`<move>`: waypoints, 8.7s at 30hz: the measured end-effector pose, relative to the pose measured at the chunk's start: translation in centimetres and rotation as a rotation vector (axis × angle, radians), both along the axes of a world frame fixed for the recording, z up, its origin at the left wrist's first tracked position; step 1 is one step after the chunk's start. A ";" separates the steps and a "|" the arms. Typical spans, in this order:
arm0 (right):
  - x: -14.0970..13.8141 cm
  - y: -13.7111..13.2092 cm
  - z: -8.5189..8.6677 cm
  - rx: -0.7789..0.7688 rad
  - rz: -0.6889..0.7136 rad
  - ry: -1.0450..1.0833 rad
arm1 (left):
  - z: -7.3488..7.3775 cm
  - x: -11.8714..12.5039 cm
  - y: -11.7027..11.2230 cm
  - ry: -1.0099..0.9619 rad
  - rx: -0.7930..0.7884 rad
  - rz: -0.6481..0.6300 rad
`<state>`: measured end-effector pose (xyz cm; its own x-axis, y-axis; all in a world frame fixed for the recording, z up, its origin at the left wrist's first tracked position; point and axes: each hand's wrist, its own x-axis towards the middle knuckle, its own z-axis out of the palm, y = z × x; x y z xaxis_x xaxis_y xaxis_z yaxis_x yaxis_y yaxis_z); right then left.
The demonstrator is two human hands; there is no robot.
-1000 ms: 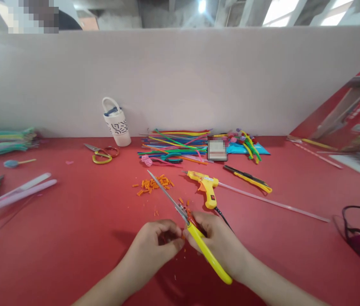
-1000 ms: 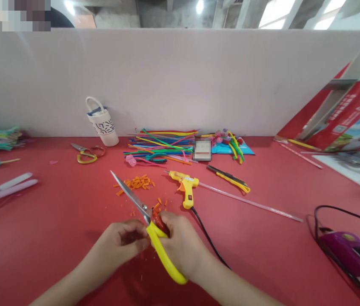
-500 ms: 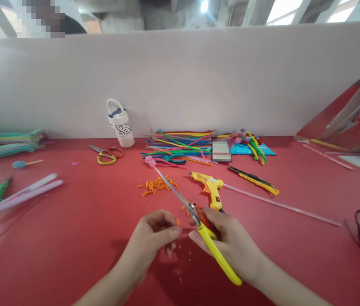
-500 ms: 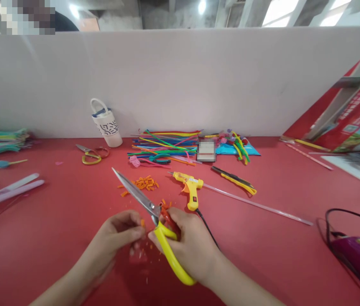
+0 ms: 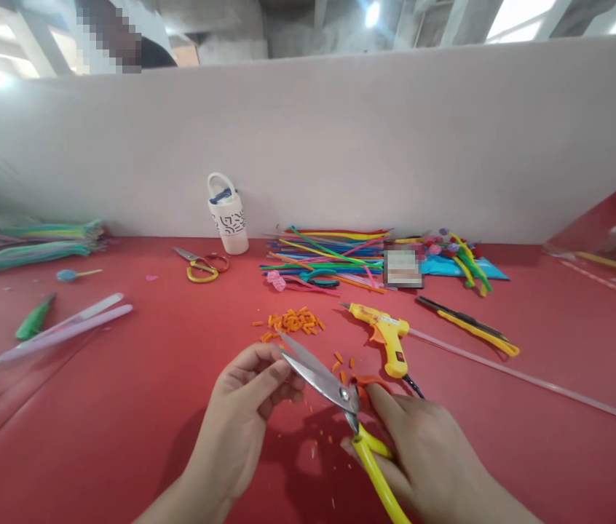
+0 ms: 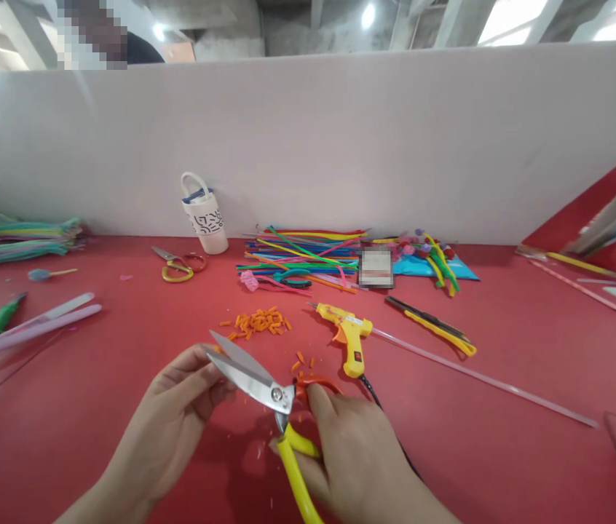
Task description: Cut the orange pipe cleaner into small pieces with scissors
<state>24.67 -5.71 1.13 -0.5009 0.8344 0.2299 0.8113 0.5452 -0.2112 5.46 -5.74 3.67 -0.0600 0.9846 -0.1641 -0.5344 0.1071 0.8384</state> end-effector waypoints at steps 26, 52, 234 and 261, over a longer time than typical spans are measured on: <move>-0.2 0.0 -0.1 0.169 0.074 -0.012 | 0.4 0.1 0.0 -0.026 0.042 0.047; -0.2 0.0 -0.6 0.149 0.050 -0.051 | 0.3 0.1 0.1 -0.029 0.025 0.053; -0.4 -0.1 -0.6 0.071 0.026 0.010 | 0.7 -0.3 0.1 -0.011 0.031 0.008; -0.9 0.0 1.7 -1.018 -0.067 0.980 | -1.5 2.3 -1.1 0.018 -0.228 -0.626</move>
<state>23.79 -5.74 2.80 -0.4456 0.8592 -0.2516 0.1263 -0.2178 -0.9678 7.79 -6.88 2.22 0.5073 0.7753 -0.3763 -0.2994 0.5680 0.7666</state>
